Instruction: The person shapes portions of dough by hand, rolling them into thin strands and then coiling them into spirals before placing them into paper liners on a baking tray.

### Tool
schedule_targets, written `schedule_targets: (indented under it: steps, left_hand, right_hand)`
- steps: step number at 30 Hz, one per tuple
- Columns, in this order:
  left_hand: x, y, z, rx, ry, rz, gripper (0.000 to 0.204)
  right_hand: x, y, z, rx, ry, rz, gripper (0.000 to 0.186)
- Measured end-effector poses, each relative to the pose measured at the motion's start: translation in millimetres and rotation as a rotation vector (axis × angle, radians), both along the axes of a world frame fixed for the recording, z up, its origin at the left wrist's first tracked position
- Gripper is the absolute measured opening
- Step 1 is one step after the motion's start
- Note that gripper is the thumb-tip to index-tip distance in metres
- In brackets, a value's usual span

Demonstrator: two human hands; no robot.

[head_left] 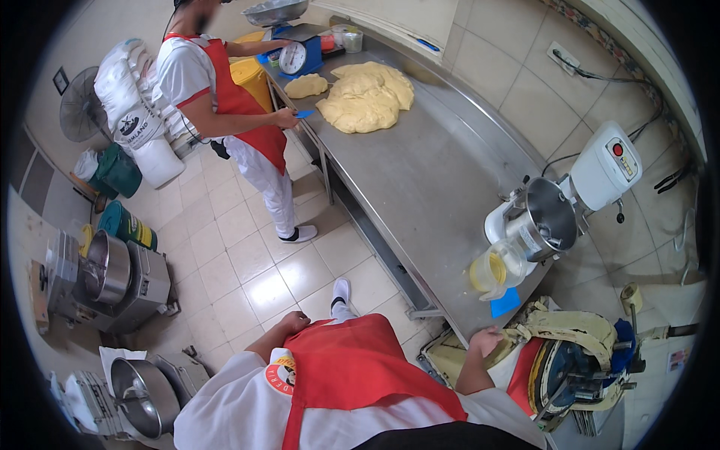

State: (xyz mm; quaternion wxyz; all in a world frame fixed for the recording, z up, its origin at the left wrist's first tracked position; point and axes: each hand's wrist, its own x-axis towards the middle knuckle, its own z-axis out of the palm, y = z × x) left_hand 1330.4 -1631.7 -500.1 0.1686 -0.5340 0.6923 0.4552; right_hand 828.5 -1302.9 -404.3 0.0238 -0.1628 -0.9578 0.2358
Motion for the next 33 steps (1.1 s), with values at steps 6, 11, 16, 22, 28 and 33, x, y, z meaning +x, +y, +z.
schedule_targets:
  steps: [6,11,16,22,28,33]
  left_hand:
    - [-2.7,-0.9,-3.0,0.007,0.004,-0.010,0.054]
    - [-3.8,0.3,-7.5,-0.003,0.002,-0.017,0.053]
    - [-2.2,-0.5,-7.8,0.023,0.010,-0.022,0.053]
    - [-10.6,-0.7,2.4,0.057,-0.019,-0.010,0.053]
    - [-7.9,-4.1,-1.6,0.043,-0.004,-0.064,0.054]
    - [-6.3,-6.7,-5.4,0.001,-0.013,-0.067,0.052]
  right_hand:
    - [-2.9,3.1,-2.4,-0.001,-0.022,-0.009,0.052]
    - [-2.1,2.8,-1.5,-0.018,-0.027,-0.005,0.052]
    - [-0.9,-0.2,1.2,-0.015,-0.029,-0.002,0.051]
    - [-2.7,2.8,-3.1,-0.015,-0.025,-0.016,0.050]
    - [-1.3,0.0,-1.2,0.003,-0.004,-0.012,0.048]
    - [-4.3,1.7,-7.3,0.035,0.008,-0.017,0.047]
